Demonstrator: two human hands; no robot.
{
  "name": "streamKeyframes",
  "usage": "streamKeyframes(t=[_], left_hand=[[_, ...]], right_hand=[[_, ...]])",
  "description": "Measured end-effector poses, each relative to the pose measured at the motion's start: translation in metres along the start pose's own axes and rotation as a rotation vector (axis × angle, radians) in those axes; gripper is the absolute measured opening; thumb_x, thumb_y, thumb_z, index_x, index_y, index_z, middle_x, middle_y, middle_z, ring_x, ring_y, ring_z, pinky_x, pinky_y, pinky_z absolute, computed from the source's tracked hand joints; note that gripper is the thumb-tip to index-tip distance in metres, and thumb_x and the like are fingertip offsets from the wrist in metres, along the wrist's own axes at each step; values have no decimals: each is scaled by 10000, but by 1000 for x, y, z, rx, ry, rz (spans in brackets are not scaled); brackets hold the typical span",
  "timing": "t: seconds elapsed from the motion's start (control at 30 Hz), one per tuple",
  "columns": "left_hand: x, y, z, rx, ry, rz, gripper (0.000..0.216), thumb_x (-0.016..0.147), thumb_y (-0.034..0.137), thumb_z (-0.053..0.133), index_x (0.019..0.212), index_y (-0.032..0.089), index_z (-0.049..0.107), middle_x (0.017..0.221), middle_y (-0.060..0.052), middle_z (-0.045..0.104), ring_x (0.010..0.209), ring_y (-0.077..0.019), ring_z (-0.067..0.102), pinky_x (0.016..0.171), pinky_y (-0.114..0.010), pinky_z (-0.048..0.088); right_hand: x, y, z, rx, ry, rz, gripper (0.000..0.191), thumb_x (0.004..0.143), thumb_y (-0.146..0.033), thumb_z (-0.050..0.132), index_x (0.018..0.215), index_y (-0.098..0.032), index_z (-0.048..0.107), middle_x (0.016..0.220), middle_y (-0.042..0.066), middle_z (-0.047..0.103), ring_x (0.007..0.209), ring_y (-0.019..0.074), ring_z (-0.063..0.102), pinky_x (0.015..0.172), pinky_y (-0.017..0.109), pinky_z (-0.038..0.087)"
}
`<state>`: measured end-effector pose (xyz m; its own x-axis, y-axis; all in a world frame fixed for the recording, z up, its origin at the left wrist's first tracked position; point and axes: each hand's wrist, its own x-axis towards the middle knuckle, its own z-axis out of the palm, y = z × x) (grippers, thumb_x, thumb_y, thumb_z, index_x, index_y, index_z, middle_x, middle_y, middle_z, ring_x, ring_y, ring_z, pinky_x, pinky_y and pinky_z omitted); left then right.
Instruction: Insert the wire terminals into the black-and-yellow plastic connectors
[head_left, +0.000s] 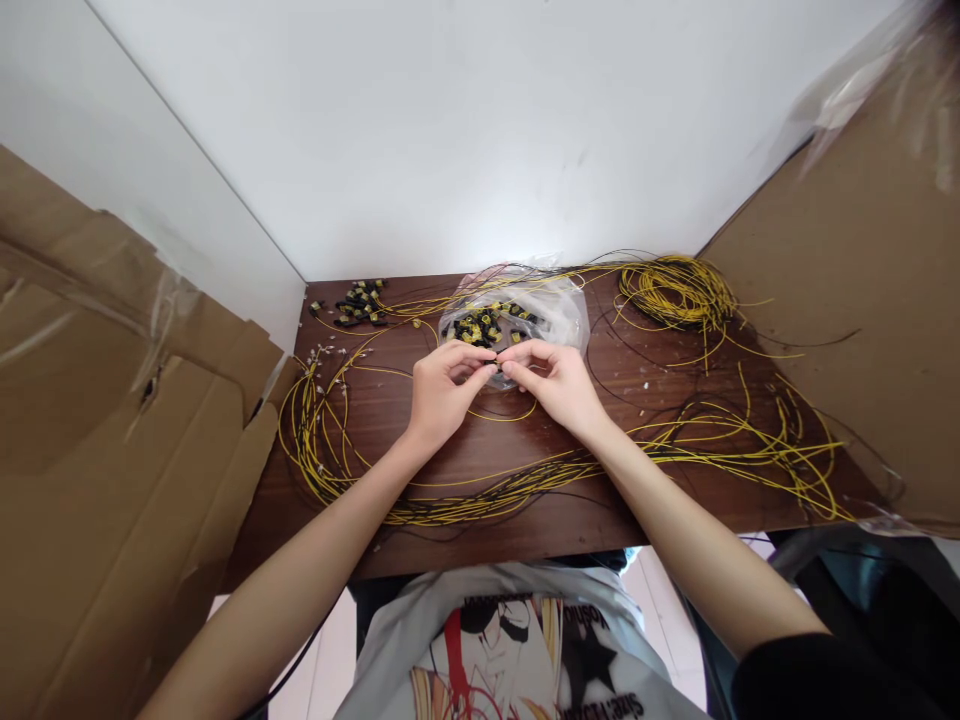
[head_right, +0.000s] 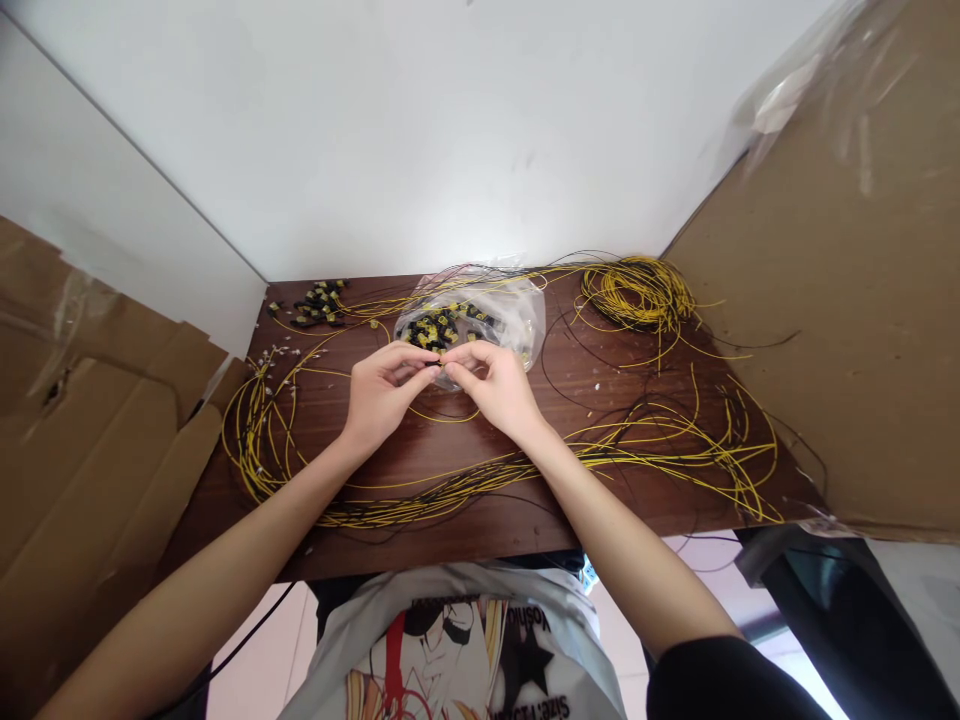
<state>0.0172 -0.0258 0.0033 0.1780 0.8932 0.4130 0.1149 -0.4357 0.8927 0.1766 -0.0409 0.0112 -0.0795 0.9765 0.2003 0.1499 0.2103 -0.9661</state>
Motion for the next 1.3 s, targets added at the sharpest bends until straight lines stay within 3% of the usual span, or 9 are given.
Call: streamKeyframes(t=[0.13,0.33,0.7,1.13,1.3], left_hand=[[1,0,0,-10,-2,-19,106,721,156,679,821,149,712,784,-33,635,680,-104,602,630,-220,515],[0,-1,0,6,-13,-8,111,724,160,680,829,148,713,786,-35,634,676,-104,601,622,-216,508],[-2,-2,0,36,-44,81,111,747,187,674,846,166,718,839,-54,666,718,-128,626,667,-250,528],[-4,-2,1,44,-41,75,114,750,205,672,849,173,719,854,-61,684,731,-137,630,679,-263,532],[-5,-1,2,66,-33,95,104,755,185,665,843,168,719,844,-61,680,737,-138,630,684,-265,530]], right_hand=[[0,2,0,-49,31,-68,99,763,-254,630,803,-173,671,779,36,624,676,137,560,644,305,460],[1,5,2,94,79,18,187,707,-250,669,852,-181,574,737,13,603,670,134,571,655,304,480],[2,5,4,225,97,144,268,621,-247,701,785,-181,499,624,-40,548,541,80,504,522,234,427],[1,-3,5,278,100,191,335,585,-320,728,716,-188,450,635,-35,592,500,65,492,519,230,421],[1,-3,6,318,104,195,323,576,-260,725,709,-186,440,626,-41,594,494,58,484,523,221,406]])
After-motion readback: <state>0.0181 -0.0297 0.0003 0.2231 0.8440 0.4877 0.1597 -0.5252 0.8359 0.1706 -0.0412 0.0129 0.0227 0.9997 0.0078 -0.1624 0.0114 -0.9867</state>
